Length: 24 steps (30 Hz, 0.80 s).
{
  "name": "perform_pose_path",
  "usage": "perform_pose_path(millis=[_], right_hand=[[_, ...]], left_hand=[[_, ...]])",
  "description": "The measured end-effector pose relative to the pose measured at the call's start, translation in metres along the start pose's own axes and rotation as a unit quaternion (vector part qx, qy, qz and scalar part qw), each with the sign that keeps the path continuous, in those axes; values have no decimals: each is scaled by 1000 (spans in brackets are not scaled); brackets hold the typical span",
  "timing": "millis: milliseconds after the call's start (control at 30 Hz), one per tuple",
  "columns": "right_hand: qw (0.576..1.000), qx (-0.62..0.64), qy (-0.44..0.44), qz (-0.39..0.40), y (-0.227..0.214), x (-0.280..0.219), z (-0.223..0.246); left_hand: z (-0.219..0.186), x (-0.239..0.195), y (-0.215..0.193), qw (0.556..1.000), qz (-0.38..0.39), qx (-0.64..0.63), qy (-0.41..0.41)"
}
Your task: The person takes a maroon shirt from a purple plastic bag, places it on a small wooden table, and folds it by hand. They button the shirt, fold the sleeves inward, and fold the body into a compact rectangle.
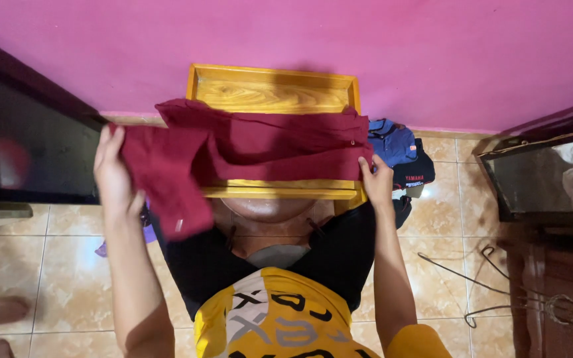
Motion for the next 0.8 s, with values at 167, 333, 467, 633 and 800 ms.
perform_pose_path(millis=[167,333,467,633,800], right_hand=[[985,-172,30,-11,26,21,32],[978,-201,19,-55,34,15,46],[997,-25,-27,-65,41,-22,89],[900,317,164,251,124,-92,132],[518,650,453,324,203,-125,146]], left_hand=[[63,98,77,997,71,-18,3],[124,118,117,995,102,-20,-8],[197,90,92,989,9,-139,-53],[227,8,117,912,-38,-360,-194],[153,-71,162,854,-22,-435,-284]])
Point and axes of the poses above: each hand's wrist, its own x-axis towards the middle knuckle, its own y-axis out of the palm, z = x × y, the point moved 5 cm from there along x, towards the middle knuckle, and after that the axes turned 8 degrees about x, right-handed, at the moved point
